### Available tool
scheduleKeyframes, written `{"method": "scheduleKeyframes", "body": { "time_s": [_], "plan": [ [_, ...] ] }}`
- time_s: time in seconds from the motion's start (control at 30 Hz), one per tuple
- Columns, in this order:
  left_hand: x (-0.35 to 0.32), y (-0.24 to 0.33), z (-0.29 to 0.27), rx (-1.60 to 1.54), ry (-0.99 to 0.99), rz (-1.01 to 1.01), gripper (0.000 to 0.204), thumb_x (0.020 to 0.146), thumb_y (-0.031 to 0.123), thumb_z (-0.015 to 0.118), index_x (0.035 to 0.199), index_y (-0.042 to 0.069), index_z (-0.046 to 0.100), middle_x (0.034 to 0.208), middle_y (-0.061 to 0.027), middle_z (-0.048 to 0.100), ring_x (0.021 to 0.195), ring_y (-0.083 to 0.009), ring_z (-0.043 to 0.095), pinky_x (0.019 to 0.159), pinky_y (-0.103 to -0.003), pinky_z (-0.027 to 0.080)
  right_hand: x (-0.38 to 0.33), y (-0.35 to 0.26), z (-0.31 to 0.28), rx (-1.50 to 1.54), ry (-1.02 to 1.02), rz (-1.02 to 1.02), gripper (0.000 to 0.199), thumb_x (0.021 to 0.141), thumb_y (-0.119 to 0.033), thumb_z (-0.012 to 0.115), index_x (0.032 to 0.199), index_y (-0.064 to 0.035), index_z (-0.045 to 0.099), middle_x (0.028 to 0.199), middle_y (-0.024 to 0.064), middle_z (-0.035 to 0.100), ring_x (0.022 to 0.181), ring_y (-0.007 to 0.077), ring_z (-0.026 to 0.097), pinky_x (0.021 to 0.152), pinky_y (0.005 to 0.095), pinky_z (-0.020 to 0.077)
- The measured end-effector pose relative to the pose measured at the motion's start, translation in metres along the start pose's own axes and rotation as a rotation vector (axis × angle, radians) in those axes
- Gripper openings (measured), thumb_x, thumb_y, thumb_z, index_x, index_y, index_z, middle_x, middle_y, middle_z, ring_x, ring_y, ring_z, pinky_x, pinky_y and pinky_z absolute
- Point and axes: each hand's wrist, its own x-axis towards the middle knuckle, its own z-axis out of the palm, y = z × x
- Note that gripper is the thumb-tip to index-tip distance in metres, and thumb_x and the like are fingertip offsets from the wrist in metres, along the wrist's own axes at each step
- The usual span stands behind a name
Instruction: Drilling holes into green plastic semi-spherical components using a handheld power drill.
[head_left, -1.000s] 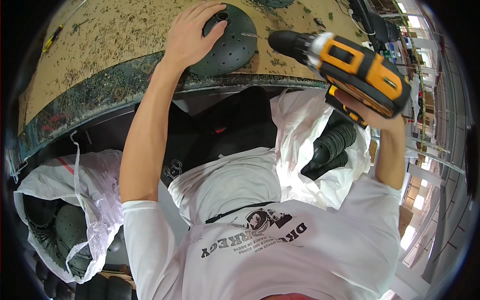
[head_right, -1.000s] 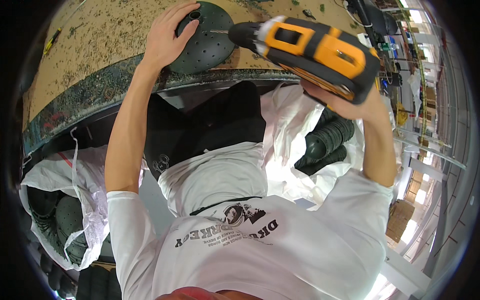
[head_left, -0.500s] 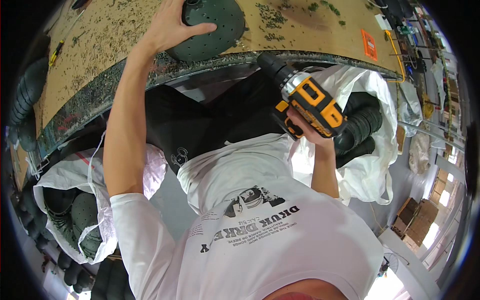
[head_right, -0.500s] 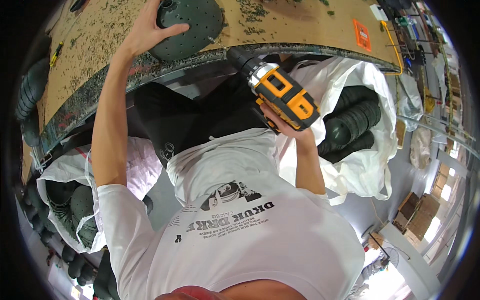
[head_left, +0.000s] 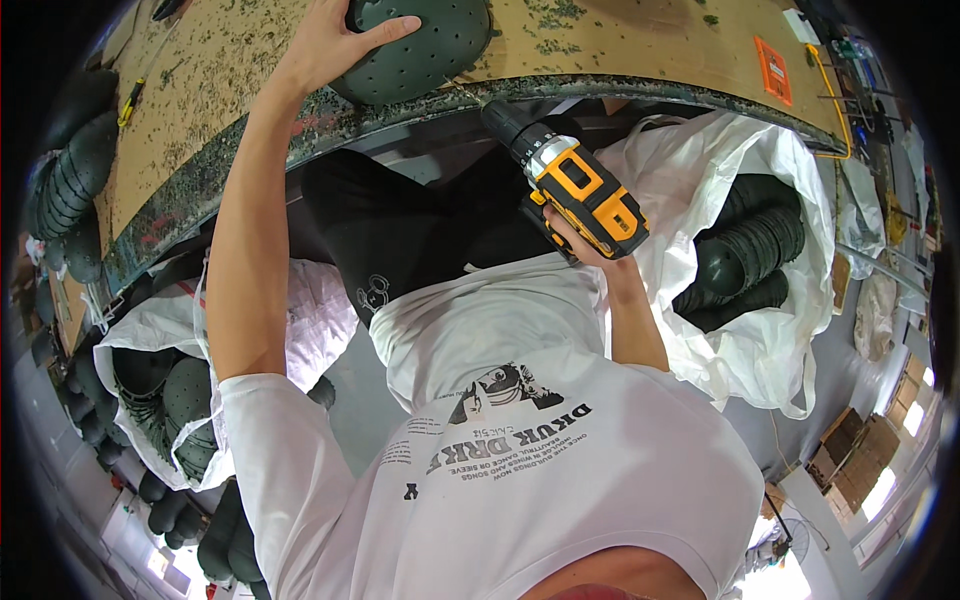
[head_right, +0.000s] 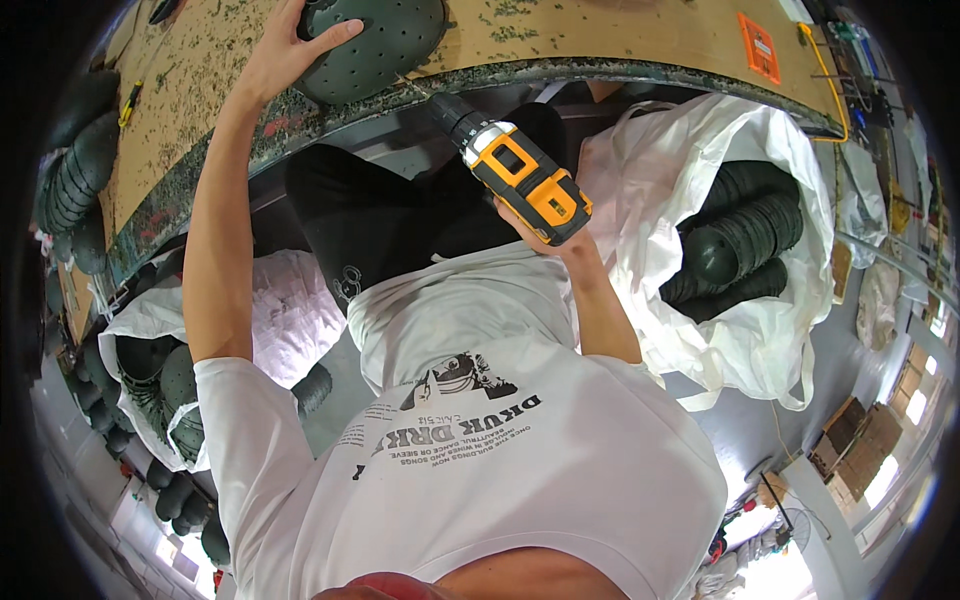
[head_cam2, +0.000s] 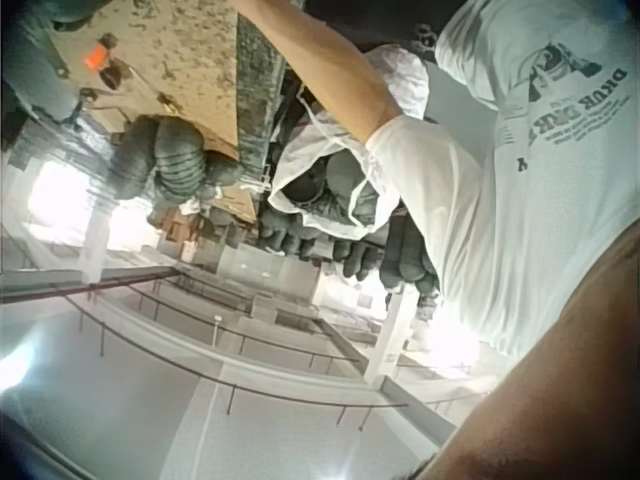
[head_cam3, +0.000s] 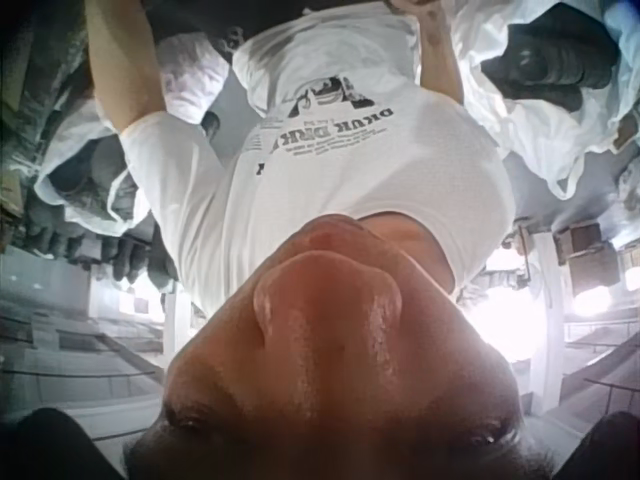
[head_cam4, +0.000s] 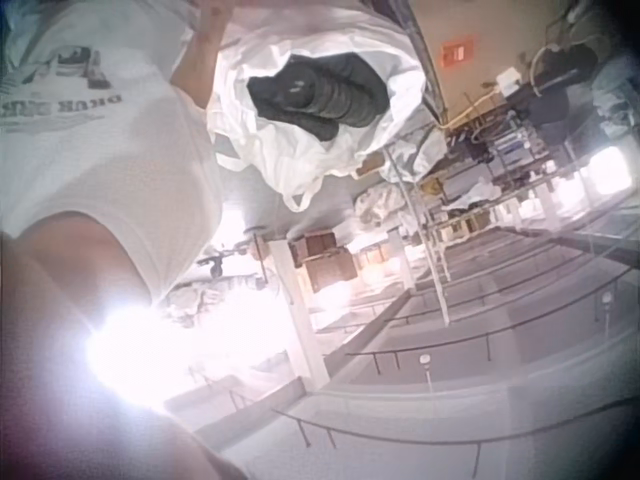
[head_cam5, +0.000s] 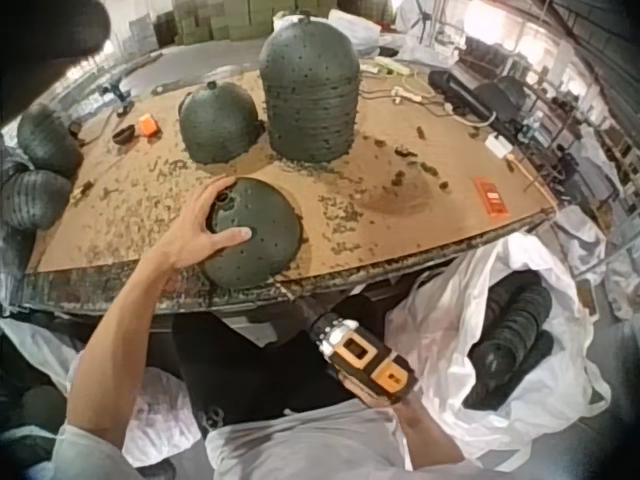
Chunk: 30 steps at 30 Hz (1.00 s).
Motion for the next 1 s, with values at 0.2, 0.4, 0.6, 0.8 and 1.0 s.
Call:
{"method": "scheduleKeyframes", "body": {
  "time_s": [0.2, 0.4, 0.6, 0.8, 1.0],
  "plan": [
    [-0.001, 0.004, 0.002, -0.084, -0.012, -0.019, 0.093, 0.08, 0.049, 0.078, 0.15, 0.006, 0.034, 0.149, -0.0193, 0.039, 0.136, -0.0336, 0.042, 0.11, -0.046, 0.038, 0.009, -0.008, 0.0, -0.152, 0.078, -0.098, 0.025, 0.079, -0.017, 0.081, 0.102, -0.011, 0.074, 0.09, 0.0009, 0.074, 0.077, 0.0173, 0.07, 0.07, 0.0291, 0.0539],
    [0.0, 0.001, 0.004, -0.078, -0.004, -0.019, 0.093, 0.08, 0.048, 0.078, 0.15, 0.007, 0.033, 0.148, -0.0185, 0.04, 0.136, -0.0327, 0.043, 0.109, -0.045, 0.039, 0.019, -0.02, -0.003, 0.105, -0.012, 0.101, 0.032, 0.076, -0.003, 0.075, 0.106, -0.0072, 0.066, 0.092, 0.004, 0.07, 0.079, 0.018, 0.068, 0.069, 0.0263, 0.0515],
    [-0.002, 0.005, 0.002, -0.068, 0.009, -0.01, 0.09, 0.08, 0.046, 0.079, 0.148, 0.005, 0.036, 0.146, -0.0187, 0.042, 0.134, -0.0327, 0.044, 0.108, -0.044, 0.039, 0.032, -0.036, -0.002, 0.219, -0.004, 0.236, 0.025, 0.08, -0.008, 0.073, 0.102, -0.0028, 0.061, 0.083, 0.0031, 0.065, 0.075, 0.006, 0.059, 0.067, 0.0219, 0.0472],
    [-0.001, 0.003, 0.006, -0.048, 0.033, 0.033, 0.089, 0.079, 0.047, 0.079, 0.146, 0.004, 0.038, 0.145, -0.0189, 0.042, 0.134, -0.0337, 0.044, 0.108, -0.044, 0.039, 0.025, -0.029, 0.005, 0.369, -0.11, 0.545, 0.023, 0.081, -0.006, 0.071, 0.1, -0.0035, 0.06, 0.077, 0.0036, 0.065, 0.067, 0.0118, 0.063, 0.064, 0.0226, 0.0474],
    [0.001, -0.001, 0.01, 0.078, 0.094, 0.167, 0.087, 0.079, 0.048, 0.078, 0.144, 0.004, 0.041, 0.145, -0.0191, 0.041, 0.132, -0.0355, 0.045, 0.108, -0.045, 0.039, 0.014, -0.002, 0.029, 0.72, -0.005, 0.981, 0.028, 0.081, -0.008, 0.07, 0.107, -0.0067, 0.06, 0.079, 0.0078, 0.065, 0.068, 0.0214, 0.066, 0.063, 0.0288, 0.0481]
  ]
}}
